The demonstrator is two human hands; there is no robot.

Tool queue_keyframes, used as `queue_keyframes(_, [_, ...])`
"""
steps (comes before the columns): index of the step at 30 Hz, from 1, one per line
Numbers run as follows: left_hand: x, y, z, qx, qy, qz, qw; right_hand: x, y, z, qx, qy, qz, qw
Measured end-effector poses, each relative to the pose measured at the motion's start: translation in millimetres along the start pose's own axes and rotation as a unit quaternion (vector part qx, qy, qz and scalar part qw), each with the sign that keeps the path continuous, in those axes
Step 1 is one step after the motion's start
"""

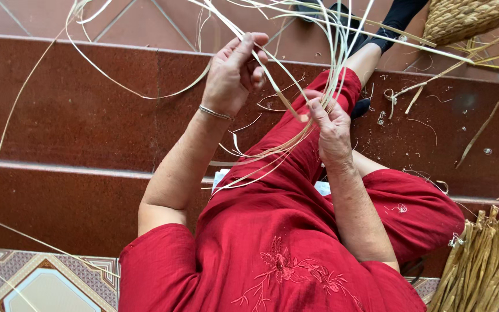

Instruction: The person sits on the floor processing bundles of palm fiber strips. They separate and soften individual strands, gather them into a bundle, twist and align the bundle, then use a small knife to trim and cut the ends of the fibers.

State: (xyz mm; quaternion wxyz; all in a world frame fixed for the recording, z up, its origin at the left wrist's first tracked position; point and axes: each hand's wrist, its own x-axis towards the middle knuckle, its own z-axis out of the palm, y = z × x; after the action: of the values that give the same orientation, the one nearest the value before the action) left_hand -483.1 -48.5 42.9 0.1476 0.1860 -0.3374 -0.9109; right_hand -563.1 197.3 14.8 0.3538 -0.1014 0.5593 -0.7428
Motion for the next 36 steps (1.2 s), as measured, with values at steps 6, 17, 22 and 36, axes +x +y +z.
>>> queue_keyframes(6, [36.6, 0.8, -8.8, -0.05, 0.01, 0.042, 0.998, -11.7, -8.1, -4.1, 0.085, -0.07, 0.045, 0.993])
queue_keyframes(17, [42.1, 2.1, -12.0, -0.085, 0.023, 0.086, 0.992, -19.4, 1.0, -23.0, 0.138, -0.031, 0.039, 0.989])
queue_keyframes(22, [-20.4, -55.7, 35.3, 0.123, -0.09, -0.11, 0.982, -16.4, 0.7, -22.6, 0.111, 0.008, 0.037, 0.993])
queue_keyframes(36, [1.5, -65.3, 37.6, 0.142, -0.057, 0.01, 0.988, -37.3, -23.6, -33.4, 0.138, 0.046, 0.079, 0.986])
